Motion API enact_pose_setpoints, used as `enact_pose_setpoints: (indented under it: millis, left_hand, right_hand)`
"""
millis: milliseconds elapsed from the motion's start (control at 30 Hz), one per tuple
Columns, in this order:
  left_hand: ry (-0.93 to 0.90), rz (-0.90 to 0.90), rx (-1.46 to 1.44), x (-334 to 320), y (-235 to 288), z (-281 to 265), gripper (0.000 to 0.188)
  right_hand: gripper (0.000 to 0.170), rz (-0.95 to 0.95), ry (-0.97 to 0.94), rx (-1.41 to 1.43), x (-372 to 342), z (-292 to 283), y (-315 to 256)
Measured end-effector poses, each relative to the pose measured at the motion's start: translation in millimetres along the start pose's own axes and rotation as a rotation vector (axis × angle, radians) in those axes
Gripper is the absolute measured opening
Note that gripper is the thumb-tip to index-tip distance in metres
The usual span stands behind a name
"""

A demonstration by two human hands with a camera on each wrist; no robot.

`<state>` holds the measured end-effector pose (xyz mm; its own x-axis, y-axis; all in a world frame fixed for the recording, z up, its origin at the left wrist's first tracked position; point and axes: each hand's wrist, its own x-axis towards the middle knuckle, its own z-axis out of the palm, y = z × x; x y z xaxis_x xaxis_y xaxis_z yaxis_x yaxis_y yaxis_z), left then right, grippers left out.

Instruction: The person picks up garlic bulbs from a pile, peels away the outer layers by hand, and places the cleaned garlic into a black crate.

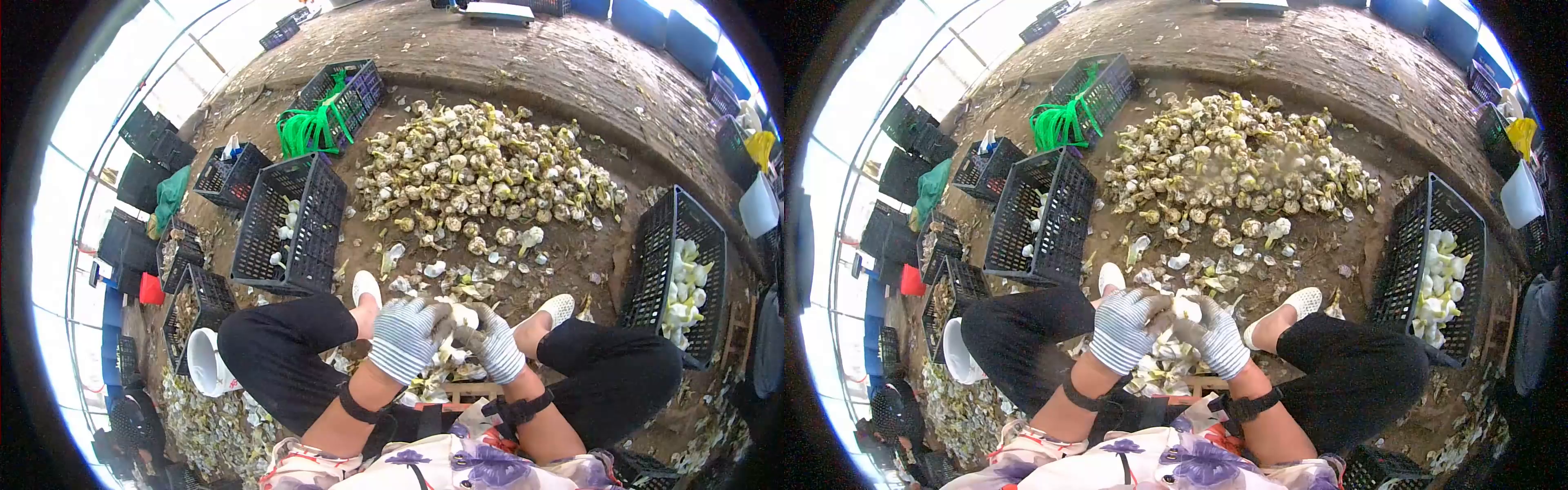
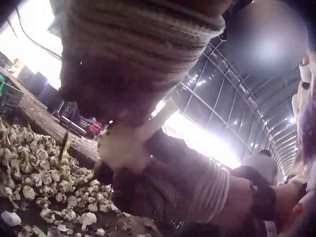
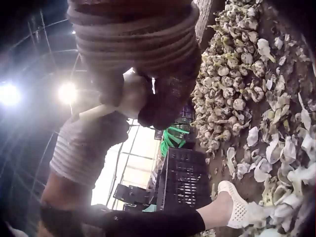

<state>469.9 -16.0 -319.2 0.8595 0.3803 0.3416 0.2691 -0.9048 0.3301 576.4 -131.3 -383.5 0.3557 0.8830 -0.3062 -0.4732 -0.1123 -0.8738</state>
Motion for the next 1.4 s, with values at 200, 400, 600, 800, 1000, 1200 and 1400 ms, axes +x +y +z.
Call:
enact_pose_setpoints:
  millis: [200,400,600,800,1000,1200,1400]
  left_hand:
    - [-0.074,-0.039,-0.054,-2,-7,14,0.009]
    - [-0.065,-0.734,-0.963,-15,-41,21,0.009]
    - [-0.019,-0.622,-1.04,-18,-15,8,0.016]
    - [0.04,-0.236,-0.59,-17,-3,37,0.028]
    - [0.218,-0.618,-1.371,2,-52,24,0.023]
    - [-0.354,-0.424,-0.356,-15,-46,17,0.065]
    - [-0.378,-0.41,-0.752,1,-43,52,0.052]
  right_hand:
    - [0.041,-0.007,-0.045,-0.036,1,-9,6]
    - [0.062,0.007,-0.159,0.209,4,-15,15]
    - [0.067,0.076,-0.369,0.71,14,-8,11]
    - [0.064,0.16,0.017,0.641,27,-11,44]
    - [0.083,0.242,-0.115,0.761,34,-30,44]
    - [0.095,0.206,-0.062,0.689,40,-30,45]
    - [0.052,0.087,0.035,0.463,52,-17,66]
